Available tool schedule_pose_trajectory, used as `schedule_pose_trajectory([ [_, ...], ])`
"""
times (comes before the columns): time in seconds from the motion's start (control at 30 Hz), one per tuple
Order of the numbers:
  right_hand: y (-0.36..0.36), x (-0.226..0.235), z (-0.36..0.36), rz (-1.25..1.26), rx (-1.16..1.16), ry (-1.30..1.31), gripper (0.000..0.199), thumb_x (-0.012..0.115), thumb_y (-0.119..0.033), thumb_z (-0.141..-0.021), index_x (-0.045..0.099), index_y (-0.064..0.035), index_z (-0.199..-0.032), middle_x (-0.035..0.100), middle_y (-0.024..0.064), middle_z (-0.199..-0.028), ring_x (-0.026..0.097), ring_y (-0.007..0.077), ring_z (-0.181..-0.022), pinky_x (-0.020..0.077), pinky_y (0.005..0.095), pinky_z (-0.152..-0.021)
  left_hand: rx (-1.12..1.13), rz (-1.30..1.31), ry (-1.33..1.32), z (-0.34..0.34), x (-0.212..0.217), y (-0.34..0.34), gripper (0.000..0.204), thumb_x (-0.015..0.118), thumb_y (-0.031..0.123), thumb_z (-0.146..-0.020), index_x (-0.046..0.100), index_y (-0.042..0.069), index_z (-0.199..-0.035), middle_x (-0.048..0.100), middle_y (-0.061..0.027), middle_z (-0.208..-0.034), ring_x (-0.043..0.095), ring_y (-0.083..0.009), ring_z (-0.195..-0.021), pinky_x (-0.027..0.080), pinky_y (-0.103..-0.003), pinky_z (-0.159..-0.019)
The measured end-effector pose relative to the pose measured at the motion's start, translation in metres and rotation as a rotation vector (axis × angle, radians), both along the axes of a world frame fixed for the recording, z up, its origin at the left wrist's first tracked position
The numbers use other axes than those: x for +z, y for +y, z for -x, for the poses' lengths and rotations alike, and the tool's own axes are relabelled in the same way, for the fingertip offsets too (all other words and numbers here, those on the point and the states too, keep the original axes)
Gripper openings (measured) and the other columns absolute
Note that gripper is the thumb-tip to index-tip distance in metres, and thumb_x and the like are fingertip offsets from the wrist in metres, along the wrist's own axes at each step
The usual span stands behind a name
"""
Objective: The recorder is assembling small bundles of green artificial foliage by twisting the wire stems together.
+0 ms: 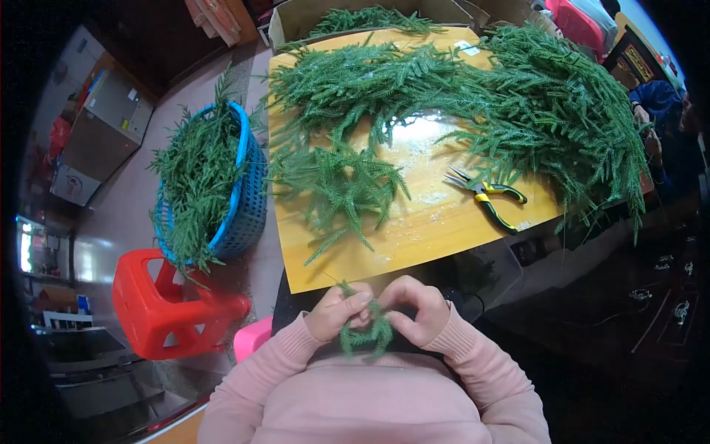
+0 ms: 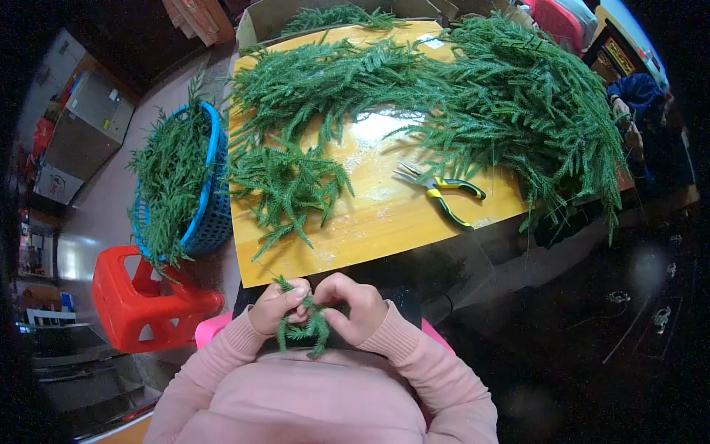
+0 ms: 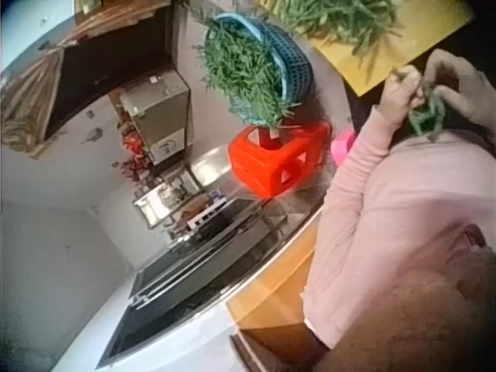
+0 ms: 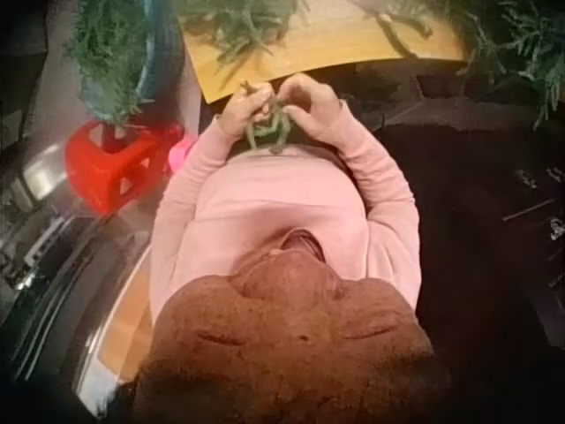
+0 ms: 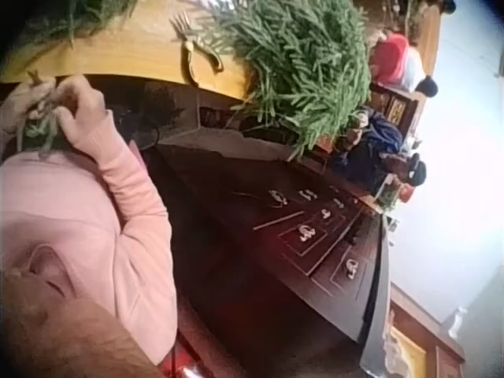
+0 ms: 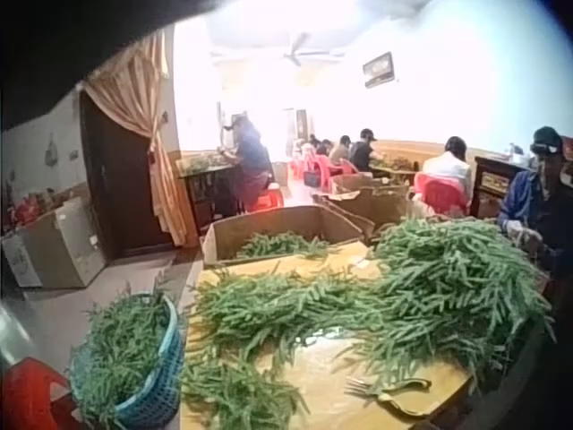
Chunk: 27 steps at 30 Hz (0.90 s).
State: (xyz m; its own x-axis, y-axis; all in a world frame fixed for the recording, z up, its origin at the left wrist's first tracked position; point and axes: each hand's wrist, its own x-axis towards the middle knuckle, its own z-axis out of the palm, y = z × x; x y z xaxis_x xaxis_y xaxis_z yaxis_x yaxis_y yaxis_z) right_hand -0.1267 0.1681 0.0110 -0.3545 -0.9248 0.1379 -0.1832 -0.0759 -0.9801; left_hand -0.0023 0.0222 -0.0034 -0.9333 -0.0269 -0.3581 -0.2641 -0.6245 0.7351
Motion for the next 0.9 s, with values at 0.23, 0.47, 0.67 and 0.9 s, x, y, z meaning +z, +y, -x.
schedule_pose_trajectory([
  [0.23, -0.004, 0.004, 0.008, 0.296, -0.102, 0.804, 0.028, 0.063, -0.002, -0.066, 0.057, -0.0003, -0.093, 0.059, 0.0108, -0.084, 0.06, 0.024, -0.071, 0.0493, 0.0319, -0.066, 0.025, -0.044, -0.066, 0.002, 0.003, -0.003, 0.033, 0.046, 0.031, -0.093, 0.044, 0.008, -0.069, 0.041, 0.0006, -0.057, 0.033, -0.0071, -0.046, 0.03, -0.022, -0.046],
  [0.47, 0.002, 0.006, 0.0, 0.296, -0.179, 0.715, 0.027, 0.063, 0.006, -0.066, 0.059, -0.0004, -0.092, 0.061, 0.0124, -0.083, 0.059, 0.026, -0.066, 0.0496, 0.0322, -0.061, -0.024, -0.415, -0.066, 0.001, -0.003, 0.007, 0.031, 0.044, 0.033, -0.094, 0.046, 0.009, -0.074, 0.04, 0.0011, -0.057, 0.032, -0.0082, -0.046, 0.03, -0.023, -0.046],
  [0.67, -0.001, -0.011, -0.014, -0.015, -0.507, -0.287, 0.02, 0.059, 0.004, -0.081, 0.05, -0.0019, -0.099, 0.058, 0.0111, -0.077, 0.055, 0.0183, -0.053, 0.049, 0.0295, -0.051, 0.136, 0.095, -0.108, 0.02, -0.003, 0.021, 0.024, 0.049, 0.028, -0.093, 0.054, 0.007, -0.083, 0.049, -0.0036, -0.06, 0.04, -0.0138, -0.045, 0.035, -0.025, -0.046],
  [0.9, -0.008, -0.031, 0.003, -0.014, -0.207, -1.253, 0.025, 0.061, -0.001, -0.083, 0.045, 0.0, -0.102, 0.058, 0.01, -0.075, 0.055, 0.0154, -0.048, 0.0489, 0.0289, -0.044, 0.222, 1.343, 0.408, 0.017, -0.009, 0.012, 0.012, 0.061, 0.011, -0.085, 0.057, 0.001, -0.079, 0.053, -0.0105, -0.062, 0.051, -0.0198, -0.05, 0.04, -0.028, -0.048],
])
